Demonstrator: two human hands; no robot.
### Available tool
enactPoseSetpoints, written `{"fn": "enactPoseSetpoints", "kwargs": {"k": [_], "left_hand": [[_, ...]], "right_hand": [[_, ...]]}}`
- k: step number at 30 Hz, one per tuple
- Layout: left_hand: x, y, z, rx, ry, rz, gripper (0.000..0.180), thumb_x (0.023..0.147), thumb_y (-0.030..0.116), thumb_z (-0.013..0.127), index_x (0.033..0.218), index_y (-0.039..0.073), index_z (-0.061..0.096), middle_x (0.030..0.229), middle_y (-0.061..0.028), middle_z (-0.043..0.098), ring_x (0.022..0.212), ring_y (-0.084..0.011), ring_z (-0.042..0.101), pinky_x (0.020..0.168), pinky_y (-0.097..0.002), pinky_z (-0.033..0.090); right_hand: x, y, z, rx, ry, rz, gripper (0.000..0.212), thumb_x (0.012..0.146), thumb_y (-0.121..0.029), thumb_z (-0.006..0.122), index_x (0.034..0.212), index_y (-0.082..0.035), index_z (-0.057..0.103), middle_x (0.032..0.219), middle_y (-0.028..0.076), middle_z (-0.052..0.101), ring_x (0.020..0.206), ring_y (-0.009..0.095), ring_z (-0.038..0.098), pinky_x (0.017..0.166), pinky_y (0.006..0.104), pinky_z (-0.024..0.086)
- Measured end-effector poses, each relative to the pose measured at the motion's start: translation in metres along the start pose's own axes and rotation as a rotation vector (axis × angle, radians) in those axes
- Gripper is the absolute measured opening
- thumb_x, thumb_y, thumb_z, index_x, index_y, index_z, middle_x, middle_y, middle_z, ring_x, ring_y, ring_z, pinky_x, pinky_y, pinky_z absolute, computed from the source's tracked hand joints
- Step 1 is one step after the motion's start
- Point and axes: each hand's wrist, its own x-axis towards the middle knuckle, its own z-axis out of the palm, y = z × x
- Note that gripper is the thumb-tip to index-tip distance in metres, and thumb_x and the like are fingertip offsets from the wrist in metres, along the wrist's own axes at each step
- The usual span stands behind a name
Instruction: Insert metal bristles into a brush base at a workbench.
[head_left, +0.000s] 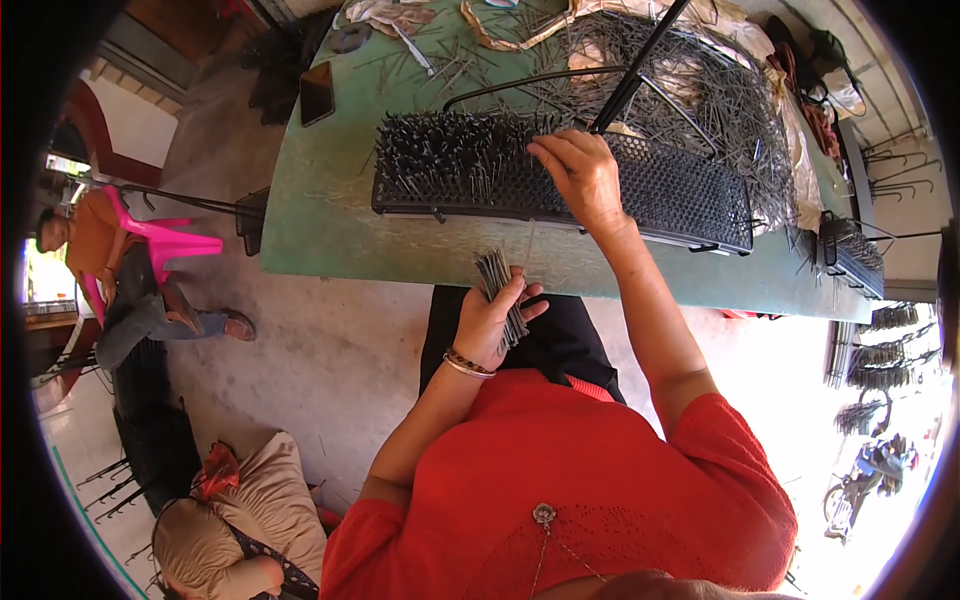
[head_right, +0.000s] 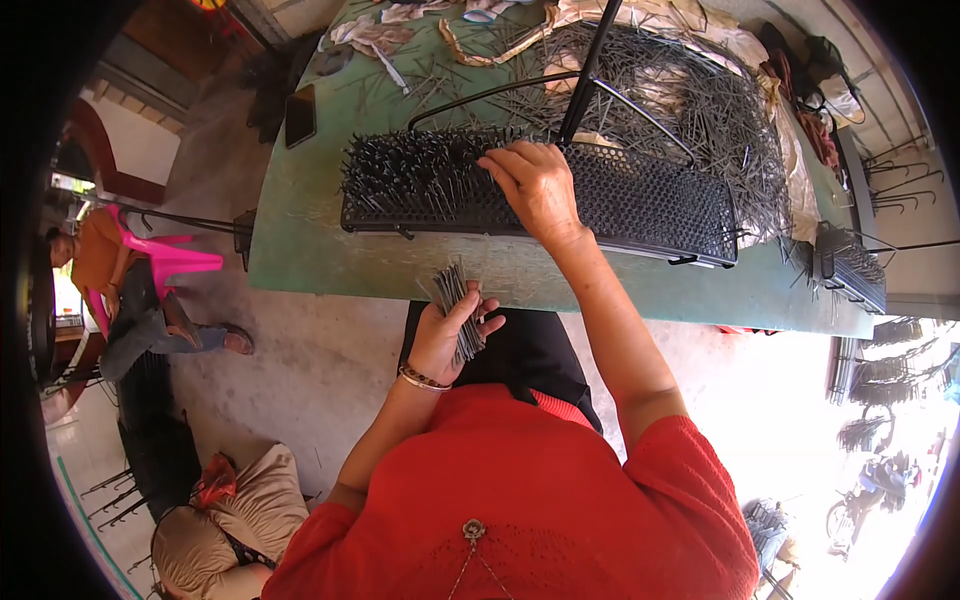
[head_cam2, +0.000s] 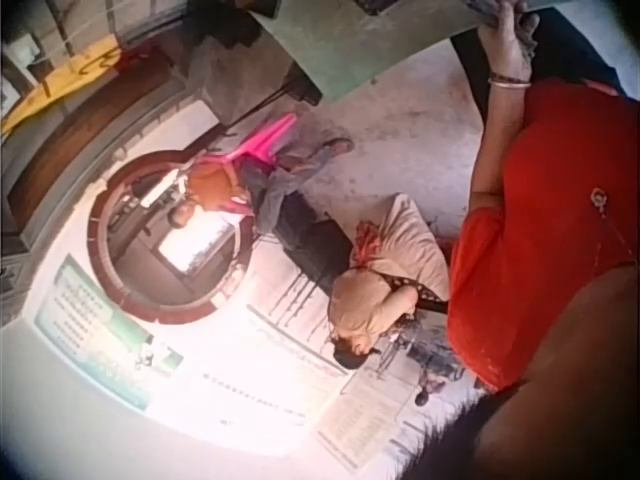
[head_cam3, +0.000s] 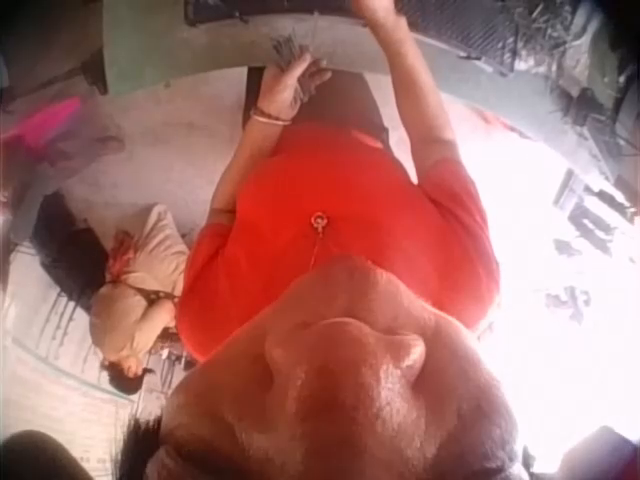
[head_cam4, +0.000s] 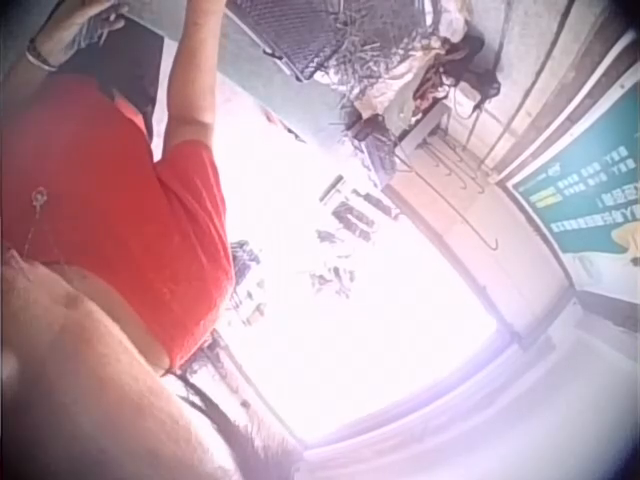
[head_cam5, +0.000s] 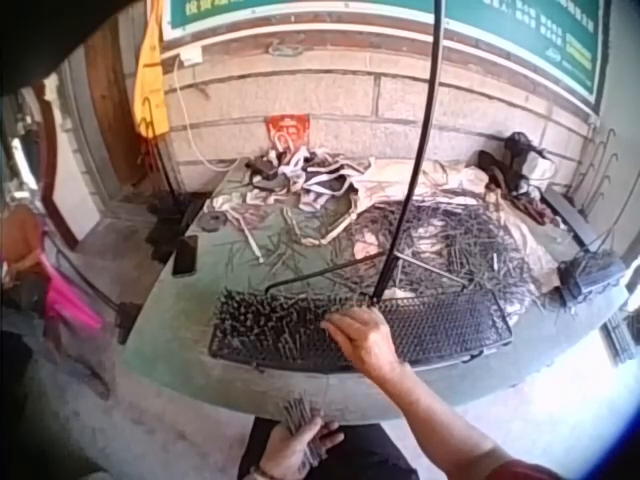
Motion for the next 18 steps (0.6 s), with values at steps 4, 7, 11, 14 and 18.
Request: {"fn": "enactPoseSetpoints", "kwargs": {"k": [4,7,11,14,18], "left_hand": [[0.001,-0.001,-0.001,0.004,-0.006,-0.001,0.015,0.090,0.011,0.057,0.102,0.003,0.056,0.095,-0.0041,0.057,0.087,-0.0174,0.060,0.074,-0.0361,0.057],[0.001,-0.001,0.000,0.006,-0.007,-0.003,0.015,0.090,0.011,0.056,0.102,0.003,0.055,0.094,-0.0041,0.057,0.087,-0.0174,0.060,0.074,-0.0360,0.057],[0.001,-0.001,0.000,0.003,-0.002,0.011,0.015,0.090,0.012,0.057,0.101,0.003,0.056,0.094,-0.0038,0.057,0.087,-0.0171,0.060,0.073,-0.0359,0.057],[0.000,0.003,0.003,-0.011,-0.008,0.062,0.015,0.090,0.013,0.057,0.101,0.003,0.056,0.094,-0.0030,0.057,0.087,-0.0169,0.060,0.074,-0.0356,0.057],[0.000,0.011,0.009,-0.006,-0.034,0.069,0.015,0.091,0.015,0.056,0.102,0.005,0.057,0.095,-0.0021,0.058,0.089,-0.0158,0.060,0.075,-0.0362,0.056]], "right_hand": [[-0.003,-0.002,-0.002,-0.092,-0.083,-0.021,0.013,0.076,-0.014,0.070,0.084,-0.005,0.067,0.082,0.006,0.060,0.075,0.025,0.057,0.066,0.0368,0.044],[-0.002,-0.004,-0.004,-0.115,-0.106,-0.015,0.013,0.075,-0.014,0.070,0.084,-0.005,0.067,0.084,0.006,0.057,0.078,0.025,0.056,0.067,0.0374,0.044],[-0.002,-0.017,-0.017,0.098,-0.103,0.117,0.018,0.078,-0.014,0.070,0.092,-0.003,0.067,0.084,0.008,0.060,0.074,0.023,0.059,0.065,0.0332,0.047],[-0.013,-0.035,-0.030,0.397,-0.347,0.406,0.023,0.081,-0.016,0.069,0.098,0.000,0.066,0.083,0.009,0.064,0.072,0.017,0.061,0.063,0.0288,0.049],[-0.032,-0.043,-0.028,0.722,-0.544,0.633,0.023,0.084,-0.015,0.066,0.100,0.002,0.064,0.078,0.008,0.066,0.069,0.010,0.060,0.063,0.0248,0.050]]}}
